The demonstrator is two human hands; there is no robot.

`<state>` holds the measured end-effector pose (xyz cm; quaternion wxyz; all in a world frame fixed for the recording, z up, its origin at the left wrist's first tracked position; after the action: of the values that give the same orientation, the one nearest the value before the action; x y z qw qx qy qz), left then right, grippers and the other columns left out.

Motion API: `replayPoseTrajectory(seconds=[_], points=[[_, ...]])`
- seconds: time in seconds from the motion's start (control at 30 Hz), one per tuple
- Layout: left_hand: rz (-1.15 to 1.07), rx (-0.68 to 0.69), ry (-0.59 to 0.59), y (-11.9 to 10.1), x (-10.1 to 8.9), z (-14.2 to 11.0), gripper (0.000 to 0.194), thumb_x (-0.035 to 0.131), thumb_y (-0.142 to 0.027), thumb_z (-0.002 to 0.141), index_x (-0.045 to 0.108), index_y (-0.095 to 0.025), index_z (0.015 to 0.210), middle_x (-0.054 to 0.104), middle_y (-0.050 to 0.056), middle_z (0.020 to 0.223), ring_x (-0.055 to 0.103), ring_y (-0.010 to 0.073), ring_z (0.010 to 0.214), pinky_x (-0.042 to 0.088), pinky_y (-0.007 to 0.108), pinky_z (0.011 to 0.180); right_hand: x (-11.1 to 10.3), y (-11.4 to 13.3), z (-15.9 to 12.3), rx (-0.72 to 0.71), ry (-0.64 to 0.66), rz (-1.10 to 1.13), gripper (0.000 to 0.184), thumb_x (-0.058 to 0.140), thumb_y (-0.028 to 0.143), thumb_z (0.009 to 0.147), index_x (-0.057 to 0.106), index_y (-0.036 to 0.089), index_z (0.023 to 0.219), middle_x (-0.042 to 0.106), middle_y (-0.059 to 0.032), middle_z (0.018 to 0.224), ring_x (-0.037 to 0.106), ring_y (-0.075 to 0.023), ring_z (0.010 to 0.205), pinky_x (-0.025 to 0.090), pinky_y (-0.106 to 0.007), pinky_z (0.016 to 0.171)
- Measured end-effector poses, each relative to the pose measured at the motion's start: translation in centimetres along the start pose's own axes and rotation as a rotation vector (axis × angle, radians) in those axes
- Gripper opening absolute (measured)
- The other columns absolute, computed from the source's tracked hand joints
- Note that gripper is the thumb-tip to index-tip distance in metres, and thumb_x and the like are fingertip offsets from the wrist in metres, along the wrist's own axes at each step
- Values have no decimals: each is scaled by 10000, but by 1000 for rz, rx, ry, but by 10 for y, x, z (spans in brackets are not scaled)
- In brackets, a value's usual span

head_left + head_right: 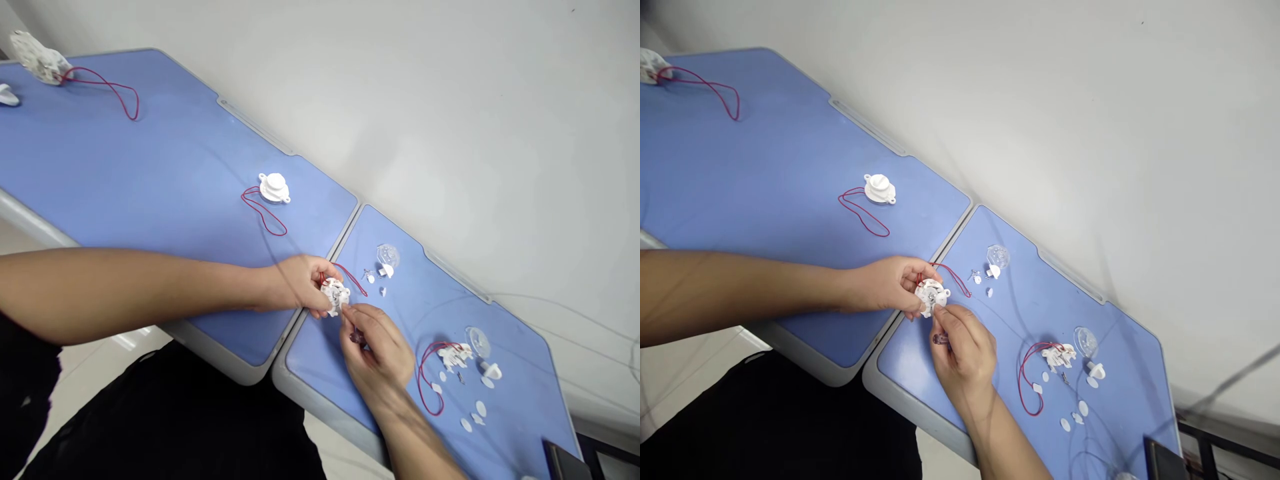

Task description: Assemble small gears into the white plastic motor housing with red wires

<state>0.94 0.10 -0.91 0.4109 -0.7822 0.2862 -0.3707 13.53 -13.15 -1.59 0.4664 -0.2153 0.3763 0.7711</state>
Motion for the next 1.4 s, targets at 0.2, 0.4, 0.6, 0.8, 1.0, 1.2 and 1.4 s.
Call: replayPoseTrajectory(seconds=[0.2, 0.4, 0.6, 0.8, 1.0, 1.2, 1.4], points=[[-22, -12, 52, 1, -3, 1, 429, 667, 10, 554, 582, -124, 952, 674, -31, 690, 629, 95, 553, 542, 220, 548, 0, -3, -1, 2, 28, 20, 267, 626, 26, 830, 662, 200, 1030, 703, -68, 899, 686, -152, 768, 586, -265, 662], [-49, -9, 110, 1, -6, 2, 438, 672, -19, 546, 600, -124, 965, 696, -17, 692, 635, 98, 546, 535, 222, 565, -1, -3, -1, -15, 50, 2, 256, 628, 54, 834, 637, 192, 1050, 694, -78, 898, 691, -164, 762, 585, -275, 640], [-85, -4, 96, 9, -9, 8, 459, 696, -15, 517, 597, -125, 950, 702, -14, 668, 641, 118, 525, 541, 239, 542, 0, -5, -1, -85, 41, -98, 240, 626, 65, 853, 628, 188, 1059, 713, -81, 895, 701, -167, 765, 571, -260, 621], [-65, -7, 129, 9, -9, 4, 433, 728, -21, 581, 622, -114, 991, 719, 11, 736, 667, 111, 593, 557, 237, 613, 1, -5, -2, -152, 8, -149, 245, 640, 49, 841, 635, 159, 1060, 729, -95, 884, 699, -172, 745, 559, -262, 622], [-58, -14, 115, 8, -8, 3, 427, 719, -10, 607, 618, -110, 1010, 724, 11, 751, 674, 104, 597, 568, 222, 606, 1, -6, -3, -169, 40, -181, 267, 626, 39, 839, 636, 172, 1069, 732, -81, 870, 703, -168, 721, 563, -259, 624], [-41, -53, 67, 5, -6, 3, 450, 705, 19, 594, 606, -104, 1016, 721, 8, 741, 662, 97, 588, 574, 224, 604, 2, -7, -2, -177, 44, -151, 248, 623, 39, 841, 639, 173, 1049, 730, -79, 880, 705, -164, 737, 574, -259, 640], [-23, -54, 62, 5, -6, 2, 478, 722, 6, 573, 608, -111, 1022, 720, 9, 759, 664, 108, 614, 574, 246, 625, 2, -7, -2, -158, 63, -113, 243, 624, 37, 845, 633, 170, 1048, 723, -87, 888, 700, -168, 754, 575, -263, 643]])
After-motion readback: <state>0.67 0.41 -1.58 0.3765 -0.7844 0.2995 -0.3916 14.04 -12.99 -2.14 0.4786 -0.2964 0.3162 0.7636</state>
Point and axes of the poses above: each hand's wrist, its own z-axis towards the middle knuckle, its own x-axis out of the palm, y = z × x, the point moved 1 cm from there along z, towards the middle knuckle
